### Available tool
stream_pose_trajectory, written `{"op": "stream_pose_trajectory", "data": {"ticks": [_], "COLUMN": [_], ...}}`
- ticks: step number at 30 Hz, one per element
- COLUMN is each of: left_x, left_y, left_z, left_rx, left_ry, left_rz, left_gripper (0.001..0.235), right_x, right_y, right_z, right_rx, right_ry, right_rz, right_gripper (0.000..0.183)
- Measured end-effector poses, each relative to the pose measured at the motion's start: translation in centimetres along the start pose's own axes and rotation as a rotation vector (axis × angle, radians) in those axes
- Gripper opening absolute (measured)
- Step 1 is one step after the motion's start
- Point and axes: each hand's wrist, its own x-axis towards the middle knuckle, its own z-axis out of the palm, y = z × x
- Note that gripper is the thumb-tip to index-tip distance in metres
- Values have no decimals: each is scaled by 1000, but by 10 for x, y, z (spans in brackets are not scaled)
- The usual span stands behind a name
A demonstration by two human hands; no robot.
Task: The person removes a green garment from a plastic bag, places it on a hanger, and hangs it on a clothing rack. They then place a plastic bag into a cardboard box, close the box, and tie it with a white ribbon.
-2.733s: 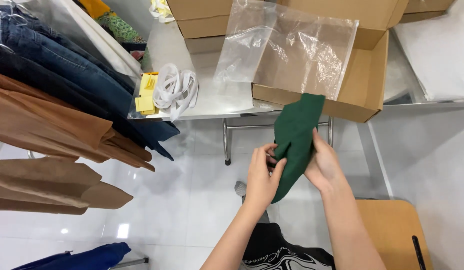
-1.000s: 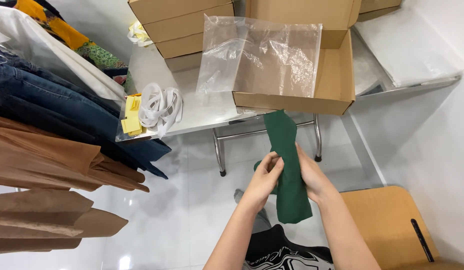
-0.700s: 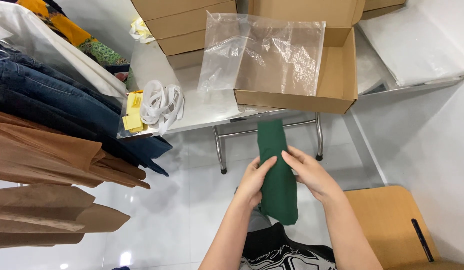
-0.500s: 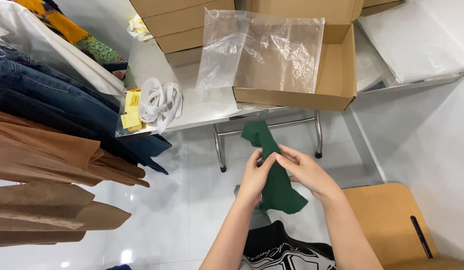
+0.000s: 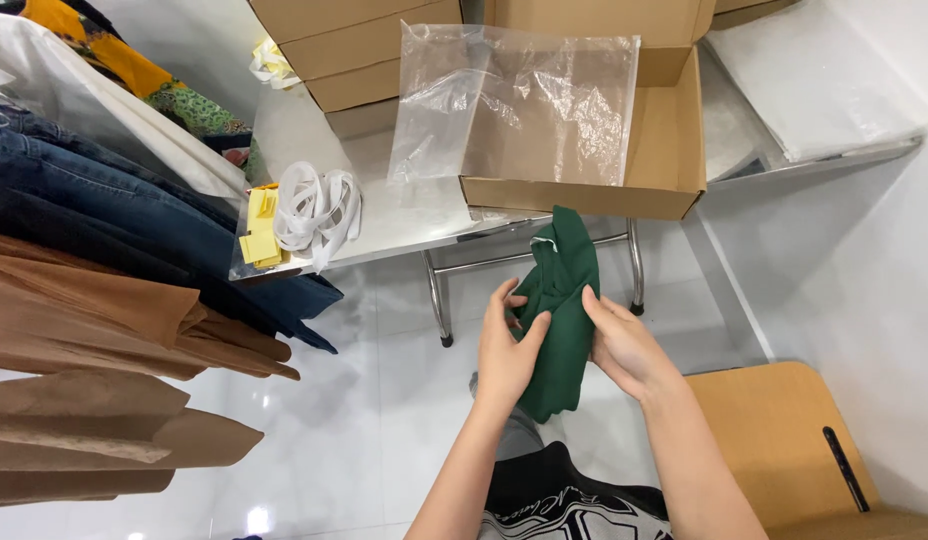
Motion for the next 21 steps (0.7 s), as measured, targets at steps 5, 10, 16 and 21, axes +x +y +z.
{"op": "stream_pose_trajectory", "data": {"ticks": [5, 10, 16, 21], "left_x": [7, -1, 9, 11], "left_y": [-12, -12, -30, -42], "left_z": [-3, -1, -2, -1], "left_rx": [-14, -126, 47, -345], "left_ry": [67, 80, 40, -40], "left_rz": [-39, -80, -13, -61], "left_gripper": [57, 56, 35, 31], "right_x": [-15, -10, 2, 21], "right_y": [-17, -15, -7, 5], "right_z": [17, 12, 7, -7], "right_rx": [85, 144, 201, 231], "right_ry": [-47, -84, -43, -49], "right_rz": [2, -4, -19, -48], "right_gripper": [56, 57, 55, 54]}}
